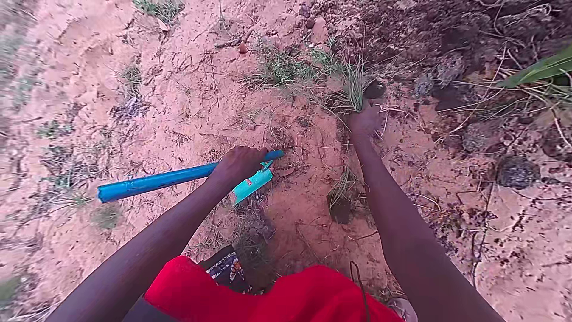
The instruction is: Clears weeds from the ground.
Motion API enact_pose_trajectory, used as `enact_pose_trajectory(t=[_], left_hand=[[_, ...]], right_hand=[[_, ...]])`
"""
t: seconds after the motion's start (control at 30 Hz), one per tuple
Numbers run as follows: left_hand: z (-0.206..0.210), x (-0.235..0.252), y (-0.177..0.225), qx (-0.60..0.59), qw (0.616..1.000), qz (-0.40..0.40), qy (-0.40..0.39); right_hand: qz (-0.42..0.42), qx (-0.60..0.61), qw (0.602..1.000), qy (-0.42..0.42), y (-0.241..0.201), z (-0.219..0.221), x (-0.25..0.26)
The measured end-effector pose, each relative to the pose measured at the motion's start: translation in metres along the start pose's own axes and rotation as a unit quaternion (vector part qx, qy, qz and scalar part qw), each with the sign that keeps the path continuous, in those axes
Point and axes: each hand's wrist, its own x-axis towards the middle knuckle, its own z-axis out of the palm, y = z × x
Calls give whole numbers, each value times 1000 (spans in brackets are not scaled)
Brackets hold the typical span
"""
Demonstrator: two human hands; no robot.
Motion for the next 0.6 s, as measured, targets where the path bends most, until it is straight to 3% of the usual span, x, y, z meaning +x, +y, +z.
enact_pose_trajectory(t=[0.1, 0.2, 0.4, 0.47, 0.6], left_hand=[[-3, -1, 0, -7, 1000, 5, -7], [-7, 0, 0, -9, 1000, 1, -18], [-7, 2, -3, -9, 1000, -8, -23], [-7, 2, -2, -10, 1000, -10, -25], [-7, 3, -2, 0, 1000, -3, -16]], right_hand=[[-91, -4, 996, 24, 3, 12, 3], [-202, 77, 976, 15, 16, 15, -1], [-130, 176, 976, -11, 19, 6, 26], [-112, 208, 970, -53, 22, 0, 36], [-93, 169, 973, -124, 28, -19, 25]])
